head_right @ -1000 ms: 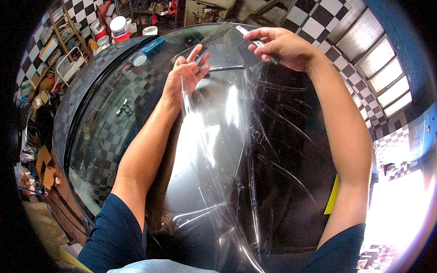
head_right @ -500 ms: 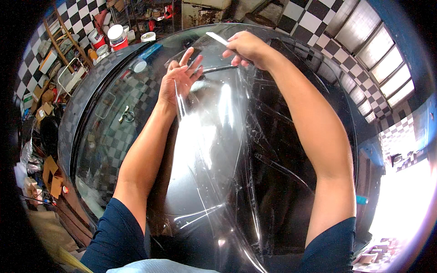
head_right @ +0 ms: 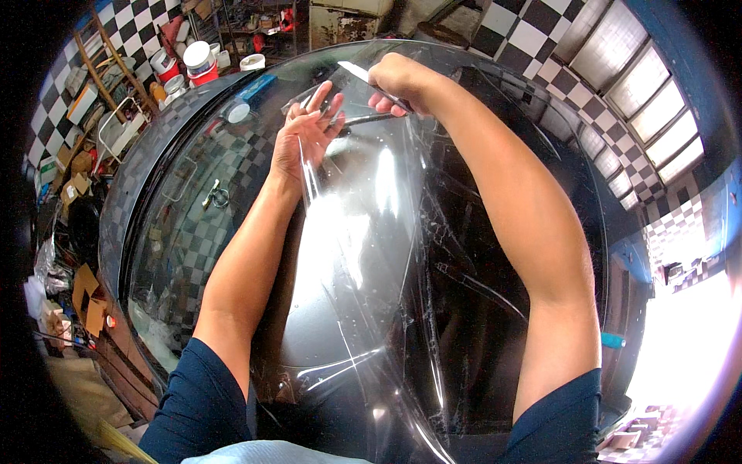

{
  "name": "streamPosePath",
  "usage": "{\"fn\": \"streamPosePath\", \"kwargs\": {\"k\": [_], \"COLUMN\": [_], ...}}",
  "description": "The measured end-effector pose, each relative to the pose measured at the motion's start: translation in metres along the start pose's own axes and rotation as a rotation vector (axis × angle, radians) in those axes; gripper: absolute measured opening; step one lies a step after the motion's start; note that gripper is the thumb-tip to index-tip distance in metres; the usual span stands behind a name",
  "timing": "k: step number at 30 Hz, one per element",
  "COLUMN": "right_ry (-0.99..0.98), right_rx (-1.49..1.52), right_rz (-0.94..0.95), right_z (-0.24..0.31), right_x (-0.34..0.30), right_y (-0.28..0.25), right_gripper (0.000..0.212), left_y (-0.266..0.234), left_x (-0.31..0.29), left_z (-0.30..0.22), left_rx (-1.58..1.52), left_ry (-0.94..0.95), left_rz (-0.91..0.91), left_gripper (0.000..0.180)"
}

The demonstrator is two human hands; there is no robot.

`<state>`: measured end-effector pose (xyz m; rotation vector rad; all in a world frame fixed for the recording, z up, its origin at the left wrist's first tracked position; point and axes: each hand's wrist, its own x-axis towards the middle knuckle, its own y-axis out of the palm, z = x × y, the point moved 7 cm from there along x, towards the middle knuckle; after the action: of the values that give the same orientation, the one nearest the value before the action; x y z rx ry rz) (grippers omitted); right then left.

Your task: The person applies a transparent protective film to the rear hatch of a car. They use a black squeegee to smooth the film and remove bubbles, then a yellow squeegee to press the edges and ensure adhesion. The person also uses a small blade to trim excess film along the hatch edges.

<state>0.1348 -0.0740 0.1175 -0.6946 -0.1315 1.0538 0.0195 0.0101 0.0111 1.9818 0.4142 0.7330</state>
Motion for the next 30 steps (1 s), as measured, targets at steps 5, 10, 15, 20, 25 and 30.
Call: {"fn": "streamPosePath", "kwargs": {"k": [5,10,15,20,25,30], "right_ry": [0.035,-0.039,-0.195,-0.371,-0.561,-0.589], "right_rx": [0.093,0.176,0.214,0.321,0.307,0.328], "right_rz": [0.012,0.044,-0.060,0.066,0.249,0.059], "right_z": [-0.011,-0.015,-0.010,-0.002,0.017,0.009], "right_x": [0.005,-0.001,-0.017,-0.044,-0.089,-0.079], "right_y": [-0.004,-0.009,-0.022,-0.050,-0.055,-0.068], "right_gripper": [0.027,0.026,0.034,0.046,0.083,0.061], "left_y": [-0.006,-0.003,-0.004,-0.004,-0.008,-0.009], "left_x": [0.003,0.002,0.002,0.003,0.001,0.001], "left_z": [-0.001,0.000,-0.001,0.002,-0.002,-0.001], "left_rx": [-0.013,-0.020,-0.020,-0.022,-0.012,0.007], "left_ry": [0.010,0.008,0.005,-0.001,0.007,0.011], "left_rz": [0.009,-0.014,-0.010,-0.006,-0.013,-0.028], "left_gripper": [0.027,0.028,0.028,0.028,0.029,0.030]}}
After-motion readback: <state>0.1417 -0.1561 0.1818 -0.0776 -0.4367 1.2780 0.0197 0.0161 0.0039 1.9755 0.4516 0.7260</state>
